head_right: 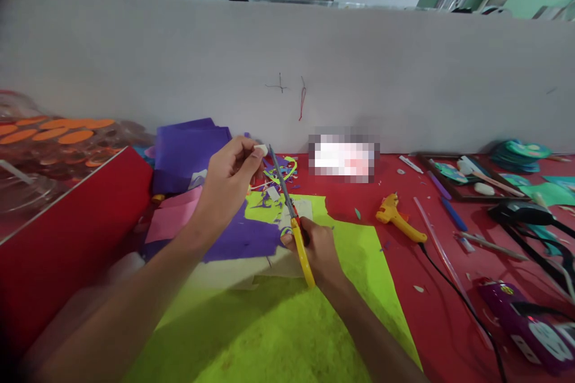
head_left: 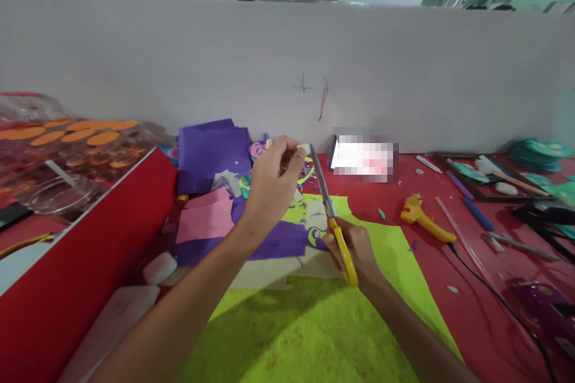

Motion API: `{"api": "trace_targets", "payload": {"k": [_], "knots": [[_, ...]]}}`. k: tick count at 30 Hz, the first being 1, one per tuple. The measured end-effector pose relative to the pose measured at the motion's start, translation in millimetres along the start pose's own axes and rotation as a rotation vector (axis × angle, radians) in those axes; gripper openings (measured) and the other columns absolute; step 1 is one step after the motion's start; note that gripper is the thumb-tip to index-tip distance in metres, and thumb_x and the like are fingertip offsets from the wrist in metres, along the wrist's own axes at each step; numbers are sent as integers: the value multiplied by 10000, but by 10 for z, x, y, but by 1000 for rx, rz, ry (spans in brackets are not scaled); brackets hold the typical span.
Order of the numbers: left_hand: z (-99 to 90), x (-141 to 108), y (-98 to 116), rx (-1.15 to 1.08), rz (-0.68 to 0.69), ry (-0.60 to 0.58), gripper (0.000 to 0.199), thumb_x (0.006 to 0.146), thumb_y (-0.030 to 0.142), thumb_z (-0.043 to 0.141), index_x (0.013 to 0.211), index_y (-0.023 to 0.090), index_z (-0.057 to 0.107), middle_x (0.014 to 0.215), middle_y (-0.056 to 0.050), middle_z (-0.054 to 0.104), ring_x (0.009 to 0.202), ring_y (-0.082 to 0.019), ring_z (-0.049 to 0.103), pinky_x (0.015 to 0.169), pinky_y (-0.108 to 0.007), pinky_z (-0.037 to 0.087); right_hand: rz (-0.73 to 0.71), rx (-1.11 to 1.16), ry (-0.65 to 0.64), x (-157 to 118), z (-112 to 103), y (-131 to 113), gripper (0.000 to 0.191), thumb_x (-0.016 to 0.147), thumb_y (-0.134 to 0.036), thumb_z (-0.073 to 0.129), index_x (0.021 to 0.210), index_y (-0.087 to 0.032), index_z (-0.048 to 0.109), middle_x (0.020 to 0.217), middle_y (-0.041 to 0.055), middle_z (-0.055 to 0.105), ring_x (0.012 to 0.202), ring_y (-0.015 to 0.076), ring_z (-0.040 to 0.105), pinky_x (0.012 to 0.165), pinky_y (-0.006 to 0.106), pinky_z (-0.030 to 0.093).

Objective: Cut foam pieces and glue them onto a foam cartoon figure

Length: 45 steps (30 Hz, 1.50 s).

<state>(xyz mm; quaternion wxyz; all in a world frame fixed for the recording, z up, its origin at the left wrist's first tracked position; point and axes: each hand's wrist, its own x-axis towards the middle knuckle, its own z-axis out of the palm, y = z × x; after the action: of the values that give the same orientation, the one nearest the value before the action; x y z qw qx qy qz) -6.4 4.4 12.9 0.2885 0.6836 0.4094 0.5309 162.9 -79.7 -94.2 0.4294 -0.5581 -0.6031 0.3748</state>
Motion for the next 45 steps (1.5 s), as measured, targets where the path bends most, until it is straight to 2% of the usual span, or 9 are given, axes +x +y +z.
{"api": "trace_targets", "payload": {"k": [5,10,14,17,21,31,40,45], "knots": [[-22,31,2,61,32,-88,192,998,261,546,813,212,546,667,20,518,597,-119,469,555,-273,365,-7,195,-30,22,57,86,535,879,-766,561,804,-239,507,522,-68,421,425,113,367,391,243,291],[-26,37,39,71,74,-105,240,977,316,609,774,201,552,663,16,537,595,-113,484,544,-259,372,-89,379,-93,63,145,280,600,889,-828,517,877,-228,517,659,-54,419,469,102,350,407,241,330],[-51,37,25,91,63,-191,196,995,289,562,820,203,574,670,13,548,575,-112,484,526,-260,355,-124,326,-87,65,132,294,616,894,-843,494,874,-228,520,677,-44,421,504,109,341,435,245,359],[-72,38,14,129,75,-247,166,1011,249,514,863,205,578,669,12,558,582,-116,506,539,-259,357,-109,261,-71,45,88,193,631,880,-862,486,833,-233,503,645,-50,412,503,112,344,443,250,352],[-82,46,36,193,116,-281,168,999,259,554,852,194,604,655,16,573,593,-117,520,570,-256,376,-94,211,-55,22,48,64,646,859,-884,484,783,-243,469,576,-56,418,482,115,370,446,253,325],[-87,62,55,210,127,-208,209,970,267,593,778,185,611,631,24,538,556,-102,465,549,-253,367,-99,91,-51,33,2,36,710,846,-933,404,770,-233,495,538,-48,462,491,130,420,490,265,357],[-104,71,38,259,137,-285,200,993,272,574,824,177,622,665,19,599,582,-102,501,579,-254,369,-137,131,-44,27,25,63,691,875,-904,413,755,-228,499,536,-45,453,487,123,395,477,263,323],[-88,57,53,256,117,-269,184,986,258,581,824,179,615,655,27,582,570,-97,503,572,-253,375,-137,139,-46,28,30,104,644,897,-864,447,745,-239,473,536,-46,441,485,123,390,463,257,313]]}}
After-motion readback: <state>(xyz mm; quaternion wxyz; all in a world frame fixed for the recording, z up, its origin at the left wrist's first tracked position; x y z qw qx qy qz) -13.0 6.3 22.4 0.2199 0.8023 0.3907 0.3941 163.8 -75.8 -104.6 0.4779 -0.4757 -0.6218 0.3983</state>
